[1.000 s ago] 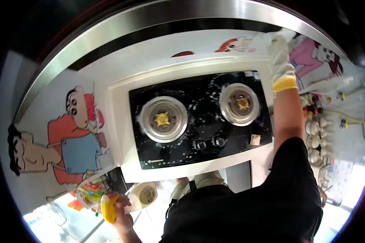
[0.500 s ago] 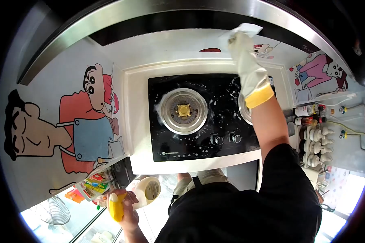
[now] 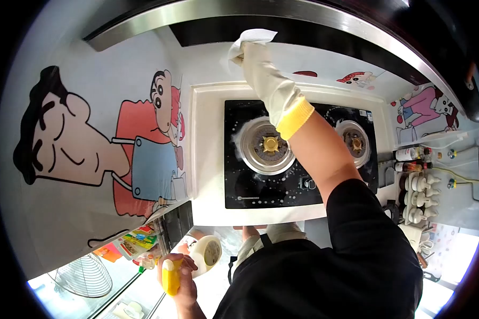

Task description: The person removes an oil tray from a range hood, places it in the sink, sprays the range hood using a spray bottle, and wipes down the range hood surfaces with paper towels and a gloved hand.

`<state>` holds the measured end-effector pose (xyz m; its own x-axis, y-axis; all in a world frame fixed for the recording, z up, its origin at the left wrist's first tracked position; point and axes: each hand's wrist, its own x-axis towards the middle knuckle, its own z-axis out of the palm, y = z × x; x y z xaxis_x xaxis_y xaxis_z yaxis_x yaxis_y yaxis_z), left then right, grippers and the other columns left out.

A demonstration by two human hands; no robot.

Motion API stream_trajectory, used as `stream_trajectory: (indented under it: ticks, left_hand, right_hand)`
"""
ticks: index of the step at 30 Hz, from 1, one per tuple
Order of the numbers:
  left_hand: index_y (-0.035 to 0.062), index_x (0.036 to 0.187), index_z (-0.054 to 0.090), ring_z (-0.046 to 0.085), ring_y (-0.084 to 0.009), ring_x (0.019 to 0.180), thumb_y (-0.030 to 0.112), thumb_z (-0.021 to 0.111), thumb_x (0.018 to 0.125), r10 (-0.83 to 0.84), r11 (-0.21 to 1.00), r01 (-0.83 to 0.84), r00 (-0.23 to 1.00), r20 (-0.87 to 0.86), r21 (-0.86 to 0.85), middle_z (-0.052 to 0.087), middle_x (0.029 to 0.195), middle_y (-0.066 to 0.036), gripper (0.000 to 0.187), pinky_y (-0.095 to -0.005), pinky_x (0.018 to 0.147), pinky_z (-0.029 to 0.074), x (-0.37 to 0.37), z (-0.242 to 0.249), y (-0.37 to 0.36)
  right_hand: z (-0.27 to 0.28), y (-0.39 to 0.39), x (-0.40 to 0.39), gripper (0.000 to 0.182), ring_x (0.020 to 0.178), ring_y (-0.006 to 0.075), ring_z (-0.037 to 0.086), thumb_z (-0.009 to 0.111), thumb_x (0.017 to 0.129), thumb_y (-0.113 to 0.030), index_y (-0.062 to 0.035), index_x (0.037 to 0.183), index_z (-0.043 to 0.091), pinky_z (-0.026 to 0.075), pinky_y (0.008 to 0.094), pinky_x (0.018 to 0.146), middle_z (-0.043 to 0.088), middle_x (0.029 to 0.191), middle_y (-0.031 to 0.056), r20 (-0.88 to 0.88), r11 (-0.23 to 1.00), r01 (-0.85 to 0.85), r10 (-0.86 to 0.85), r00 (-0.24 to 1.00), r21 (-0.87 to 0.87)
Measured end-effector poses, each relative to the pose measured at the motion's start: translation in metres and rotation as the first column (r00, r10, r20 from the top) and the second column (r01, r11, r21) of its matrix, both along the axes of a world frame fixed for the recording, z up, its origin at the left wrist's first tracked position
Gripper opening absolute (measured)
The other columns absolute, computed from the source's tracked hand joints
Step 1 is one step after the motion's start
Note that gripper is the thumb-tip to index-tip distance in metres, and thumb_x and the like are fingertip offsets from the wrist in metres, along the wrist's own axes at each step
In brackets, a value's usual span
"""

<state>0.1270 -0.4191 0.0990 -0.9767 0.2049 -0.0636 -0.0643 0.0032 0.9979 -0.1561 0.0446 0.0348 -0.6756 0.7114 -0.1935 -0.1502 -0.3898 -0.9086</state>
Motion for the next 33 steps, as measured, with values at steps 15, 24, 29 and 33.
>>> stream_trajectory:
  ticks: [15,24,29,33]
  left_hand:
    - [-0.0026,0.113,0.056,0.059,-0.0177,0.068,0.010,0.067,0.092,0.129,0.990,-0.128,0.992,-0.007,0.057,0.059,0.085,-0.008,0.027,-0.0287,0.067,0.048,0.021,-0.007,-0.045]
    - [-0.0033,0.114,0.060,0.061,-0.0153,0.071,0.021,0.074,0.095,0.097,0.995,-0.097,0.995,-0.023,0.034,0.061,0.084,-0.006,0.034,-0.0278,0.069,0.049,0.027,-0.003,-0.035]
    - [-0.0023,0.114,0.060,0.061,-0.0143,0.072,0.017,0.073,0.095,-0.018,0.998,0.020,0.999,-0.041,0.058,0.061,0.084,-0.006,0.030,-0.0277,0.070,0.049,0.026,0.006,-0.009]
    - [-0.0021,0.114,0.059,0.061,-0.0142,0.072,0.016,0.072,0.095,-0.061,0.995,0.066,0.996,-0.066,0.070,0.061,0.082,-0.006,0.030,-0.0275,0.070,0.048,0.030,0.012,0.016]
  right_hand:
    - [-0.019,-0.082,-0.084,0.021,0.097,0.0186,0.068,0.063,0.097,-0.016,-0.0068,0.115,0.066,0.062,0.0308,0.076,0.066,0.111,0.0082,0.247,0.944,-0.327,0.326,0.913,-0.038]
    - [0.034,-0.099,0.126,0.043,0.086,0.0147,0.056,0.051,0.107,-0.041,-0.0053,0.131,0.053,0.050,0.0284,0.083,0.054,0.091,0.0030,-0.803,0.043,-0.998,0.593,0.064,-0.048]
    - [0.018,-0.087,0.174,0.025,0.079,0.0138,0.056,0.051,0.109,-0.028,-0.0055,0.119,0.057,0.051,0.0243,0.081,0.056,0.090,0.0022,-0.717,0.331,-0.942,0.642,0.271,-0.060]
    - [0.013,-0.073,0.204,0.017,0.069,0.0176,0.058,0.062,0.095,-0.019,-0.0029,0.089,0.062,0.049,0.0279,0.060,0.057,0.080,0.0072,-0.606,-0.129,-0.595,0.089,0.790,-0.794]
